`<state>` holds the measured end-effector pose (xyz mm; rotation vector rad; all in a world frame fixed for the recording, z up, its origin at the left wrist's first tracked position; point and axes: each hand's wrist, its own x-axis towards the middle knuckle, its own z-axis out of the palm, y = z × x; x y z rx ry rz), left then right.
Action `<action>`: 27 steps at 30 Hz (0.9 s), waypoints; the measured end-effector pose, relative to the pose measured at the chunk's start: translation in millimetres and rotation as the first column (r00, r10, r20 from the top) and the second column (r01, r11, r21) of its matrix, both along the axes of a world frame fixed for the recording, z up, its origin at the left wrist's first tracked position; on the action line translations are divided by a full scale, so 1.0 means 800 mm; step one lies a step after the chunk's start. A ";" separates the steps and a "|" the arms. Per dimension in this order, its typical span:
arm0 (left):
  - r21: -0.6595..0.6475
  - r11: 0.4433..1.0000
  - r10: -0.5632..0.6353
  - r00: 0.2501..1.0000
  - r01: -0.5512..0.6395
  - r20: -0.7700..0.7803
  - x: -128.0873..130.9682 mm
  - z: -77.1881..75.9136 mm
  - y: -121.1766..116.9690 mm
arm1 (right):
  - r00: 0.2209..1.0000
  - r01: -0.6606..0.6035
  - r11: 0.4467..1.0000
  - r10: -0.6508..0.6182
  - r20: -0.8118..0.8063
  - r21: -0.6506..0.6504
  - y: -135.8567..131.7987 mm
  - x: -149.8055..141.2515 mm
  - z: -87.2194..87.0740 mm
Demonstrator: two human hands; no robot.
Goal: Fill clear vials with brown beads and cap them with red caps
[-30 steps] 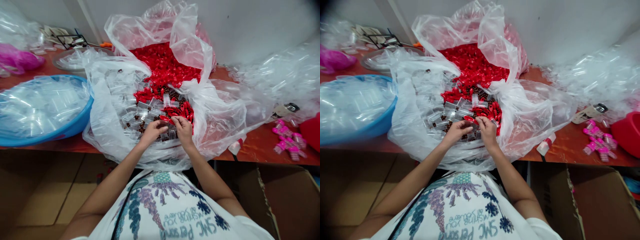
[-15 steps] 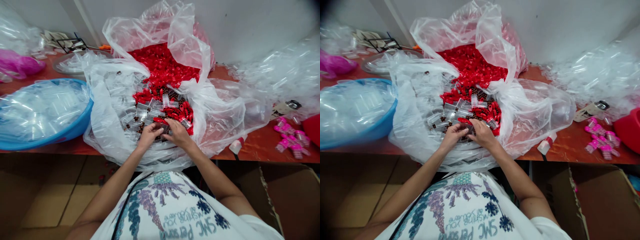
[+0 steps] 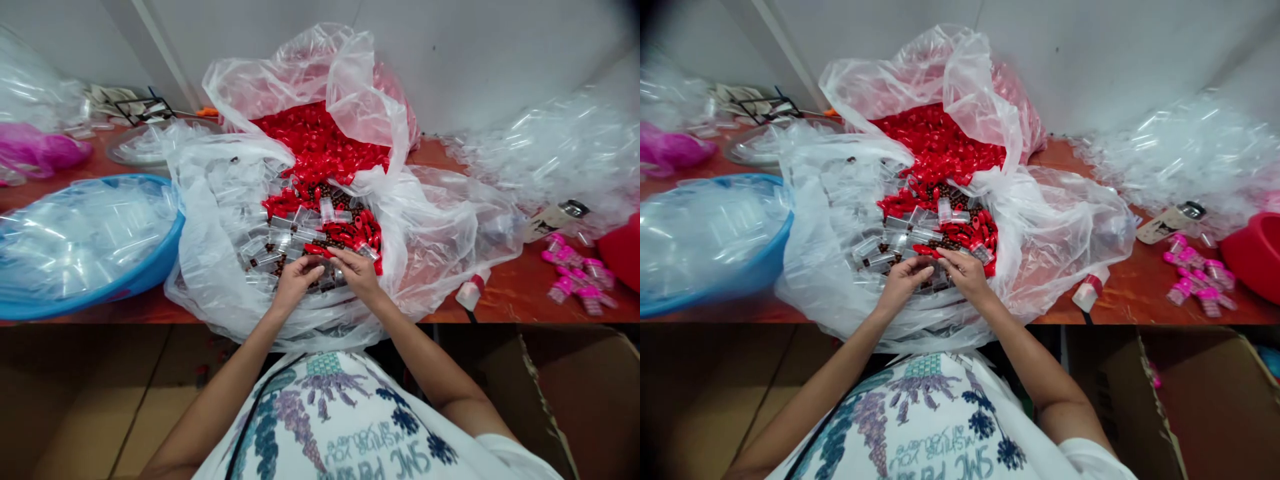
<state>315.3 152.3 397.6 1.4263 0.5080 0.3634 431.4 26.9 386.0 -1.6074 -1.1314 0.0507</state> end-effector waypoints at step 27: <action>-0.189 0.982 0.015 1.000 -0.010 0.026 -0.004 -0.002 -0.002 | 0.842 0.015 0.994 0.047 0.537 -0.110 -0.002 0.008 -0.005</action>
